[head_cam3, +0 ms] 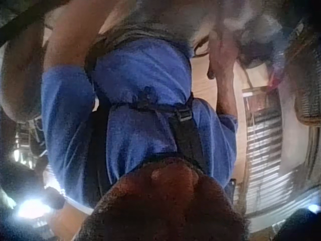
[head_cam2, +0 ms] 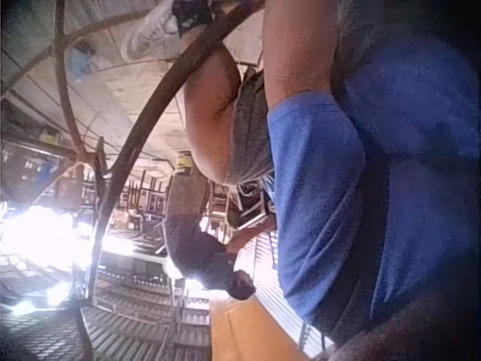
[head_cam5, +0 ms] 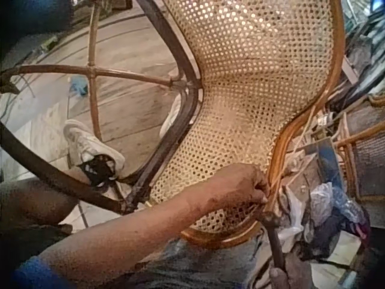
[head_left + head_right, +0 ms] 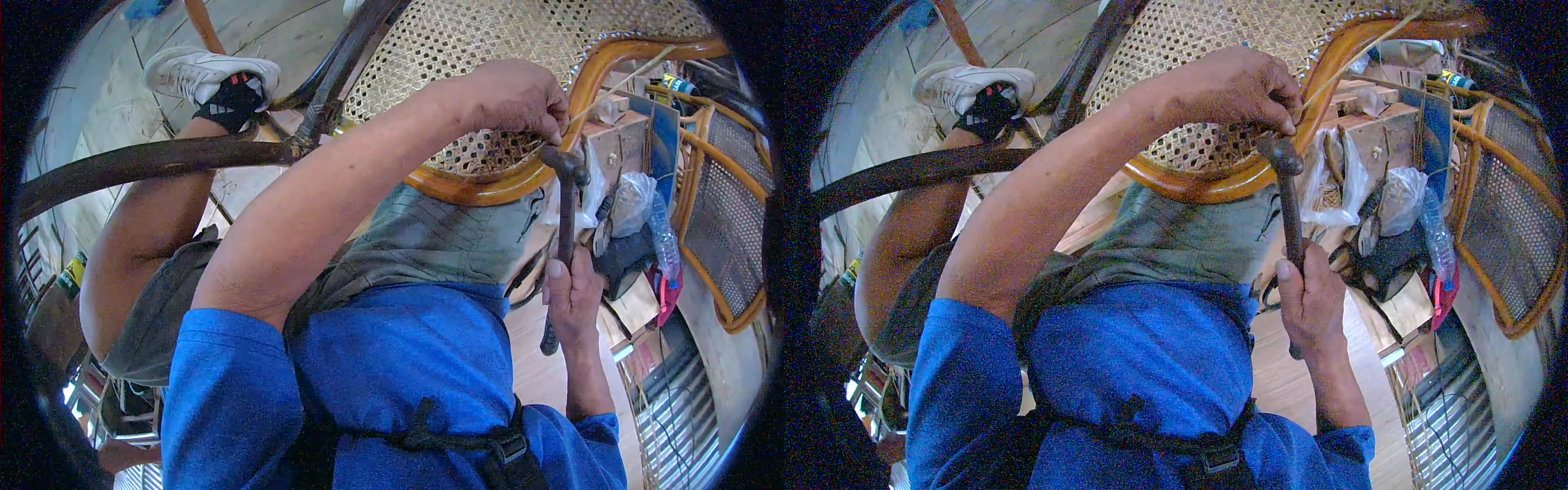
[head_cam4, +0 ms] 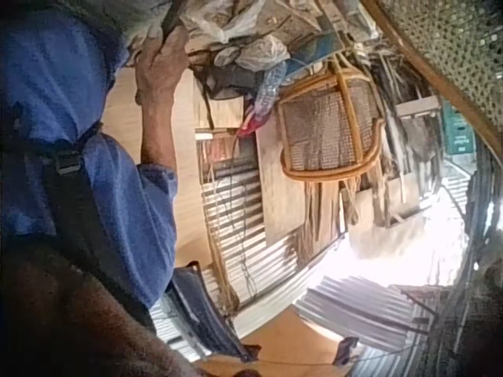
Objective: The person is weaving a cane seat for a wooden chair. They use a hammer to tap the cane strips into place and scissors to trim the excess material. The process involves threading the cane through the existing weave and securing it along the chair's frame.
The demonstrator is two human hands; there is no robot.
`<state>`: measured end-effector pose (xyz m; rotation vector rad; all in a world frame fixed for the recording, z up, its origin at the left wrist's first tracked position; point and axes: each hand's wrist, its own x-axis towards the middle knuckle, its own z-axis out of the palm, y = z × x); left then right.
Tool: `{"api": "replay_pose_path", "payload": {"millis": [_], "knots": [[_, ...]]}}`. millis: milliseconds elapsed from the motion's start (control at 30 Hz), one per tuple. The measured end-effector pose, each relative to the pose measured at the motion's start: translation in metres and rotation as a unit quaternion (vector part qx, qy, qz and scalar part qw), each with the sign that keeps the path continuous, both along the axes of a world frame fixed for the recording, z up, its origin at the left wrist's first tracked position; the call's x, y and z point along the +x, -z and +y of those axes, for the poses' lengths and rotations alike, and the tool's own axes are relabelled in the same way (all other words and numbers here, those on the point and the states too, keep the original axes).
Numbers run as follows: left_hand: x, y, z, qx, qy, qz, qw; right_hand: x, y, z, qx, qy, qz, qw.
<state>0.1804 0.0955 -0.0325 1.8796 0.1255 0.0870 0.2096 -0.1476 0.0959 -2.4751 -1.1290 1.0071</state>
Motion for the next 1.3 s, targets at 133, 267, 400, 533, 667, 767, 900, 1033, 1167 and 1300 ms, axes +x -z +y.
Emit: {"api": "replay_pose_path", "payload": {"millis": [133,267,400,533,667,767,900,1033,1167,1300], "knots": [[-0.002,-0.006,0.002,-0.032,0.012,0.021,0.999,-0.002,-0.011,0.010,0.005,-0.118,-0.031,0.993],[0.000,-0.001,0.002,-0.016,0.015,0.006,1.000,0.017,0.006,0.009,-0.130,-0.088,-0.094,0.983],[0.002,0.003,0.001,-0.029,0.022,0.002,0.999,0.015,-0.009,0.007,-0.097,-0.016,-0.015,0.995],[0.002,0.003,0.000,-0.031,0.017,0.000,0.999,0.004,-0.009,0.004,0.004,-0.112,-0.058,0.992],[-0.001,0.002,0.001,-0.035,0.013,-0.019,0.999,0.012,-0.012,0.026,-0.149,-0.053,-0.031,0.987],[-0.001,-0.006,0.001,-0.010,0.019,0.043,0.999,0.006,-0.013,0.025,-0.122,-0.049,-0.034,0.991],[-0.003,-0.003,0.003,-0.065,0.018,-0.001,0.998,0.014,0.003,0.003,-0.094,-0.003,-0.020,0.995],[-0.004,-0.003,0.002,-0.112,-0.006,-0.027,0.993,-0.002,0.047,-0.071,-0.009,0.240,0.020,0.971],[-0.025,-0.017,0.001,-0.096,-0.082,0.027,0.992,-0.024,0.123,-0.137,-0.053,0.212,-0.087,0.972],[-0.035,-0.014,-0.006,-0.056,-0.112,0.054,0.991,-0.022,0.134,-0.146,-0.028,0.173,-0.097,0.980]]}}
